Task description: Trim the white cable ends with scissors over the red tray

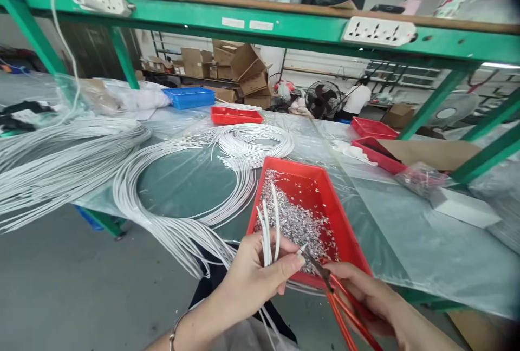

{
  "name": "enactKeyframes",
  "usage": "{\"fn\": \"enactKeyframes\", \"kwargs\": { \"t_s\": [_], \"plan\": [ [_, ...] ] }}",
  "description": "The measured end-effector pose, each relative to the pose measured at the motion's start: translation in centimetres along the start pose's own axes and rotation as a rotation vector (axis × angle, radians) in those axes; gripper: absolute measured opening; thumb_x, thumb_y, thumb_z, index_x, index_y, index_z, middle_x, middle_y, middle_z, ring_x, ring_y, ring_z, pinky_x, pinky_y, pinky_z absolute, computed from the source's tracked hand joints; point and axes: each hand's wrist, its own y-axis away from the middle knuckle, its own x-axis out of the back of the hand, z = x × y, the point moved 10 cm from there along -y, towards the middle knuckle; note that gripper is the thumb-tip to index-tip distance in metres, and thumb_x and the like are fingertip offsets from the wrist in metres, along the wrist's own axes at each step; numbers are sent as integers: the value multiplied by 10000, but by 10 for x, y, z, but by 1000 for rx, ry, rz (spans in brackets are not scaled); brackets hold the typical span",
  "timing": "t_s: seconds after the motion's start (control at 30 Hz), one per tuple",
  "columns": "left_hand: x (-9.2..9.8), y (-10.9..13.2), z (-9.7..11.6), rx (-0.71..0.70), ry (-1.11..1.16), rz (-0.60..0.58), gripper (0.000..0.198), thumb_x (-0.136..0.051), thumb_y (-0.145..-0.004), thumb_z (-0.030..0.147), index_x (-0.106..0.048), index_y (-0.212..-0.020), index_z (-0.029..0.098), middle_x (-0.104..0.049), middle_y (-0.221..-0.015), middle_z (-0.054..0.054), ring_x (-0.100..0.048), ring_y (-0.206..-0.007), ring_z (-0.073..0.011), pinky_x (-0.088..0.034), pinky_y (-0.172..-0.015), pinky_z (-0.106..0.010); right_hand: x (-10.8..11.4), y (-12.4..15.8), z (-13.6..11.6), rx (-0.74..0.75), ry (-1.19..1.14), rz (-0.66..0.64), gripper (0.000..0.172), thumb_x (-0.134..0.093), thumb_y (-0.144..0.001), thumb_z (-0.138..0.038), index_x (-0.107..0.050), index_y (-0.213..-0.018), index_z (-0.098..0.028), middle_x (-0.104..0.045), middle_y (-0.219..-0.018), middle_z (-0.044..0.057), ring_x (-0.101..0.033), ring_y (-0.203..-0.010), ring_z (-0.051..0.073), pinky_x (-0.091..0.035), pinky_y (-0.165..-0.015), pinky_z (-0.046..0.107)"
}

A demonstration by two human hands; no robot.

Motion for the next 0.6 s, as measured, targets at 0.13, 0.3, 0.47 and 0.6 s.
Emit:
{"fn": "enactKeyframes", "kwargs": {
  "t_s": [0.13, 0.3, 0.47, 0.6],
  "plan": [
    [-3, -3, 1, 33, -93, 21, 328, -584, -757, 377, -457, -812, 79, -350, -480, 50, -326, -395, -14, -194, -338, -119, 10, -1, 0, 29, 60, 11, 756, -583, -669, -496, -429, -1330, -164, -563, -1000, 167, -528, -988, 264, -459, -825, 313],
    [-2, -8, -2, 55, -184, 28, 364, -588, -749, 420, -493, -836, 80, -393, -546, 21, -389, -455, -34, -266, -379, -134, 4, 6, 29, -1, 65, -124, 710, -490, -790, -492, -300, -1398, -176, -430, -1242, 167, -425, -1154, 256, -423, -913, 306],
    [2, -13, 0, 31, -269, 86, 361, -665, -661, 387, -500, -715, 71, -454, -571, -12, -390, -487, -43, -336, -463, -167, -5, 13, 41, 15, 143, -321, 541, -337, -901, -464, -124, -1391, -383, -248, -1394, 1, -336, -1237, 146, -354, -994, 241],
    [-4, -18, -1, 40, -113, -21, 343, -653, -692, 377, -536, -745, 58, -509, -590, -31, -472, -513, -54, -411, -520, -165, 9, 8, 18, 129, 423, -213, 511, -359, -896, -449, -113, -1343, -442, -400, -1295, -28, -472, -1106, 122, -438, -903, 220]
  ]
}}
